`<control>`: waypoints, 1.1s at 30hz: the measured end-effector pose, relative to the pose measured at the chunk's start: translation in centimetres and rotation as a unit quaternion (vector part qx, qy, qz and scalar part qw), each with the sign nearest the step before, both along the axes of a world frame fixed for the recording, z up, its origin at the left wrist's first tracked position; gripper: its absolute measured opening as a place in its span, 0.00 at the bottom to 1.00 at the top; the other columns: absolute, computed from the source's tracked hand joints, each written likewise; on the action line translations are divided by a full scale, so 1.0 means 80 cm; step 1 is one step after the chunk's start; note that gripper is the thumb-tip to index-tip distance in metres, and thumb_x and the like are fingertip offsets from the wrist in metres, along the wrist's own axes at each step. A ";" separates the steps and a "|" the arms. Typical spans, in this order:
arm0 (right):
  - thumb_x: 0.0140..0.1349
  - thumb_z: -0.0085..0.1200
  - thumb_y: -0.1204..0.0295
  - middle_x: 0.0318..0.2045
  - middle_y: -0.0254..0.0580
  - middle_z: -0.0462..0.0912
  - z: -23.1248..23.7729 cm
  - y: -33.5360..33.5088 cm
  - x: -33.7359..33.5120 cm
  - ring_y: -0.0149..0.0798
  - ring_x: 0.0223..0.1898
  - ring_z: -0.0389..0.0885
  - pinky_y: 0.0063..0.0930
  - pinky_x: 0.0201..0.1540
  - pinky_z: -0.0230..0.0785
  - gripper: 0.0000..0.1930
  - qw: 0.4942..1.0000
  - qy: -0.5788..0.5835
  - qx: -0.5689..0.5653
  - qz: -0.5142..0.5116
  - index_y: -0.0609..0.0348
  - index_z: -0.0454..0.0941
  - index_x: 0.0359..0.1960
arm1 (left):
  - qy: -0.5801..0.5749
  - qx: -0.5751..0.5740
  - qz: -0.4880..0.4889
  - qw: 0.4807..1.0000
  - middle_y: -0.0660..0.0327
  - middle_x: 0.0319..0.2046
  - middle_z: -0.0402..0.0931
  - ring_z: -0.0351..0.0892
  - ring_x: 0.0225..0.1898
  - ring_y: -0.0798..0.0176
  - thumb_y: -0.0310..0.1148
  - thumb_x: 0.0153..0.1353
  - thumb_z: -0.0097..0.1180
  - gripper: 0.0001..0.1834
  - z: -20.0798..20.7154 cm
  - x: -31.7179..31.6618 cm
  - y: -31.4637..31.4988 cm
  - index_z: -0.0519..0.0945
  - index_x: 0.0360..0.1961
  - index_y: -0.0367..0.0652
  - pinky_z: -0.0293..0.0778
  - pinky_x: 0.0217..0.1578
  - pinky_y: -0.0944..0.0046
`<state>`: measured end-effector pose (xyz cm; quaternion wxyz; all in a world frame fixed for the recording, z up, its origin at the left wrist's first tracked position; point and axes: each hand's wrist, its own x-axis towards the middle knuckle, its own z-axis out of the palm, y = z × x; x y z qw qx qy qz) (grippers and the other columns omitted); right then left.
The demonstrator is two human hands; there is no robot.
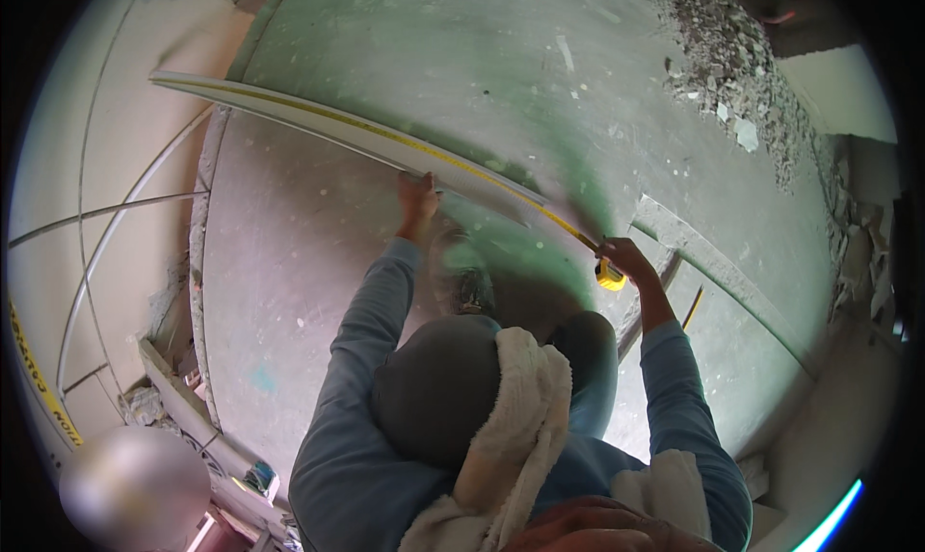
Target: The person kneels on a concrete floor and uses a tape measure and pencil to measure and mark lines on the floor surface. The person repeatedly extends the tape measure, marks points, and repositions to measure different sections of the floor.
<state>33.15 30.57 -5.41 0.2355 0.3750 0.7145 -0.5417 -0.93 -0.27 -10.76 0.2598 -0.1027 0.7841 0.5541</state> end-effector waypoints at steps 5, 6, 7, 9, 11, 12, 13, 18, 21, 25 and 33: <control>0.58 0.54 0.65 0.31 0.43 0.83 -0.004 0.008 -0.010 0.39 0.33 0.81 0.34 0.39 0.72 0.12 1.000 0.005 -0.005 0.012 0.60 0.83 0.32 | -0.049 0.046 0.038 0.997 0.47 0.49 0.73 0.81 0.38 0.52 0.25 0.63 0.57 0.29 -0.011 -0.005 0.004 0.58 0.62 0.41 0.84 0.28 0.55; 0.58 0.53 0.64 0.31 0.43 0.83 -0.008 0.011 -0.011 0.39 0.33 0.81 0.34 0.39 0.72 0.12 0.999 0.027 -0.009 0.020 0.59 0.83 0.32 | -0.053 0.067 0.037 0.996 0.48 0.49 0.73 0.81 0.38 0.53 0.26 0.62 0.57 0.30 -0.023 -0.005 0.001 0.58 0.62 0.42 0.84 0.28 0.55; 0.59 0.53 0.63 0.30 0.44 0.82 -0.012 0.014 -0.013 0.40 0.33 0.81 0.35 0.38 0.72 0.12 0.988 0.105 0.052 0.098 0.58 0.83 0.32 | -0.054 0.087 0.038 0.994 0.48 0.48 0.74 0.81 0.38 0.53 0.26 0.62 0.57 0.30 -0.036 -0.008 -0.004 0.58 0.63 0.43 0.84 0.28 0.55; 0.60 0.52 0.62 0.29 0.45 0.82 -0.017 0.018 -0.015 0.42 0.33 0.80 0.36 0.38 0.71 0.12 0.988 0.053 0.082 0.119 0.57 0.83 0.31 | -0.106 0.176 0.089 0.975 0.47 0.50 0.73 0.82 0.36 0.51 0.28 0.64 0.58 0.30 -0.058 -0.008 -0.011 0.57 0.64 0.41 0.83 0.29 0.58; 0.59 0.53 0.63 0.28 0.45 0.81 -0.019 0.016 -0.020 0.42 0.31 0.79 0.37 0.36 0.70 0.11 0.997 -0.005 0.034 0.062 0.55 0.83 0.30 | -0.042 0.110 0.026 0.993 0.46 0.51 0.73 0.83 0.39 0.51 0.29 0.63 0.60 0.34 -0.062 -0.006 -0.015 0.57 0.65 0.40 0.82 0.28 0.60; 0.57 0.55 0.63 0.26 0.44 0.80 -0.018 0.015 -0.022 0.41 0.29 0.78 0.37 0.35 0.70 0.10 0.996 0.036 0.031 0.078 0.56 0.83 0.29 | 0.157 -0.034 -0.074 0.984 0.46 0.51 0.73 0.82 0.40 0.51 0.29 0.61 0.61 0.33 -0.058 -0.004 -0.014 0.58 0.64 0.38 0.83 0.28 0.59; 0.54 0.56 0.65 0.25 0.41 0.79 -0.016 0.014 -0.025 0.39 0.30 0.78 0.36 0.35 0.70 0.09 0.999 0.027 -0.002 0.026 0.57 0.83 0.28 | 0.205 -0.119 -0.115 0.965 0.44 0.50 0.73 0.82 0.42 0.48 0.30 0.60 0.61 0.33 -0.050 -0.003 -0.013 0.59 0.63 0.37 0.83 0.30 0.56; 0.52 0.56 0.67 0.33 0.44 0.81 -0.014 0.006 -0.045 0.40 0.34 0.78 0.35 0.39 0.70 0.09 0.999 -0.012 -0.029 0.008 0.60 0.82 0.27 | 0.062 -0.030 0.013 0.998 0.38 0.48 0.75 0.79 0.46 0.37 0.31 0.58 0.58 0.33 0.000 0.007 0.006 0.58 0.61 0.34 0.79 0.42 0.46; 0.53 0.55 0.68 0.34 0.44 0.81 -0.018 0.003 -0.053 0.40 0.36 0.78 0.36 0.41 0.71 0.08 0.999 0.010 -0.015 0.038 0.60 0.83 0.27 | 0.080 -0.046 0.004 0.996 0.38 0.48 0.75 0.79 0.47 0.36 0.30 0.58 0.57 0.32 0.010 0.007 0.008 0.59 0.61 0.35 0.80 0.43 0.46; 0.54 0.54 0.68 0.34 0.40 0.81 -0.020 -0.005 -0.058 0.40 0.40 0.78 0.36 0.47 0.70 0.08 0.998 0.034 -0.014 0.057 0.58 0.83 0.28 | 0.039 -0.041 0.017 0.998 0.38 0.50 0.74 0.80 0.47 0.37 0.29 0.58 0.56 0.31 0.011 0.003 0.009 0.58 0.61 0.35 0.83 0.38 0.48; 0.53 0.55 0.71 0.30 0.40 0.82 -0.010 -0.021 -0.046 0.37 0.33 0.80 0.34 0.39 0.72 0.06 0.997 -0.009 -0.072 -0.010 0.57 0.83 0.28 | -0.021 0.044 0.064 0.997 0.41 0.53 0.71 0.82 0.45 0.42 0.24 0.59 0.54 0.29 0.053 0.007 0.020 0.58 0.60 0.39 0.87 0.34 0.50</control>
